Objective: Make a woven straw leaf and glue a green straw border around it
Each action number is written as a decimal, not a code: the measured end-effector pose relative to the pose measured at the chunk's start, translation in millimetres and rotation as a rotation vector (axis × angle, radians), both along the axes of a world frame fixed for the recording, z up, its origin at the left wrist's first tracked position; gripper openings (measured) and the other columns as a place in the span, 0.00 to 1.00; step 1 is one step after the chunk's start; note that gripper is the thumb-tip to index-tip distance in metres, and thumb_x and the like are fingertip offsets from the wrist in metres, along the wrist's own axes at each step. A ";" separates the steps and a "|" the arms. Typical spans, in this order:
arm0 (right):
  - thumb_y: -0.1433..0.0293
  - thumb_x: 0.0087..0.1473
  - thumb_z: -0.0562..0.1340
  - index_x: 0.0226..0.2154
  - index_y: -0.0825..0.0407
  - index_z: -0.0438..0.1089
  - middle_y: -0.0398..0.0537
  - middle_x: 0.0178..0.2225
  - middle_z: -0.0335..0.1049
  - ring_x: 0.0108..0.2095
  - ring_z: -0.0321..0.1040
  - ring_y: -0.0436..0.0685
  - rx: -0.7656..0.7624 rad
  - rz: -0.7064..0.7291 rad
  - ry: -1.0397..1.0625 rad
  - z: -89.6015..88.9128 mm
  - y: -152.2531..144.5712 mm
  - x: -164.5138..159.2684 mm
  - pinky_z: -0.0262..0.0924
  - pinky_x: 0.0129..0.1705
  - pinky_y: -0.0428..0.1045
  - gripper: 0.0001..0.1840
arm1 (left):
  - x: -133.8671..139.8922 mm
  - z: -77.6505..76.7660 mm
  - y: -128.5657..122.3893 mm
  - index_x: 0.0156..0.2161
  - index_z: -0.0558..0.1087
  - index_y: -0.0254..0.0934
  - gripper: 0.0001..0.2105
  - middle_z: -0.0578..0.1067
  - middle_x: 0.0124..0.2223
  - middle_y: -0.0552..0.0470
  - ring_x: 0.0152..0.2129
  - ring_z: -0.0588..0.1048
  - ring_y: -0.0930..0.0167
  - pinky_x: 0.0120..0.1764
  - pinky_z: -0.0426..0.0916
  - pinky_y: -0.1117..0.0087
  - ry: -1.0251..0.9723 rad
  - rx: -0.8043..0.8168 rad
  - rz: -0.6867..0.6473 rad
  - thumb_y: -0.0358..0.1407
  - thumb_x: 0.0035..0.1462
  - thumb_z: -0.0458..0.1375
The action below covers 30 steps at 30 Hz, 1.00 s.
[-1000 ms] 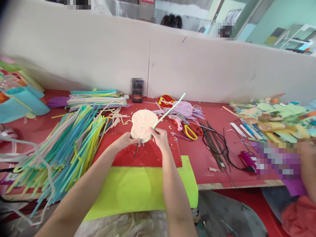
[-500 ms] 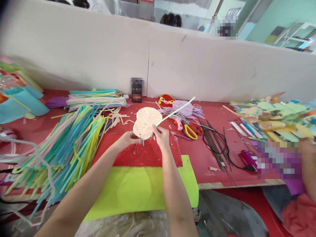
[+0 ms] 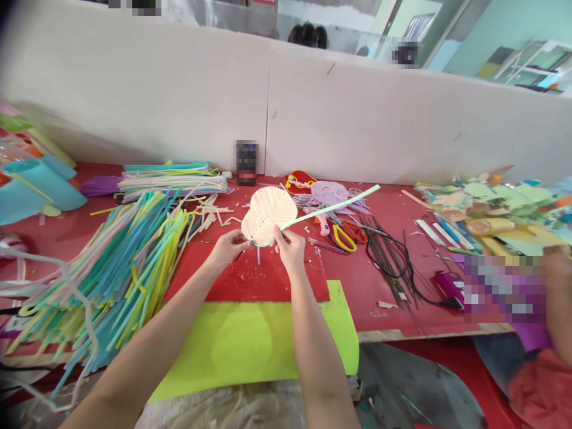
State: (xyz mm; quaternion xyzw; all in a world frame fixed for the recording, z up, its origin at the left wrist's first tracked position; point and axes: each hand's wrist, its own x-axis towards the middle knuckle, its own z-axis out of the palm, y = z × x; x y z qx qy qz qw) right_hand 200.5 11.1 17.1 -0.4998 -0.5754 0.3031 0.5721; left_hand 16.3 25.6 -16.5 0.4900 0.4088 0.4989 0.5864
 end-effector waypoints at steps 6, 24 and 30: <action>0.50 0.55 0.59 0.16 0.50 0.66 0.41 0.14 0.65 0.14 0.58 0.47 -0.032 0.008 -0.021 -1.0 -0.3 -0.1 0.53 0.19 0.45 0.26 | -0.3 -7.3 2.4 0.30 0.75 0.34 0.19 0.77 0.27 0.53 0.26 0.75 0.71 0.36 0.69 0.70 -0.034 -0.041 0.020 0.46 0.37 0.71; 0.49 0.56 0.58 0.30 0.51 0.73 0.46 0.27 0.73 0.26 0.67 0.52 -0.100 0.113 -0.231 -25.9 10.0 -7.1 0.61 0.31 0.47 0.22 | -15.1 0.4 10.4 0.33 0.76 0.35 0.19 0.77 0.31 0.55 0.28 0.74 0.75 0.38 0.70 0.73 -0.351 -0.004 0.358 0.44 0.36 0.72; 0.64 0.56 0.61 0.41 0.50 0.71 0.49 0.36 0.72 0.37 0.69 0.57 -0.099 0.000 -0.774 -41.0 5.5 -27.2 0.62 0.36 0.48 0.11 | -19.8 8.2 10.9 0.33 0.76 0.35 0.19 0.76 0.31 0.55 0.27 0.74 0.76 0.39 0.71 0.71 -0.457 -0.015 0.391 0.41 0.34 0.73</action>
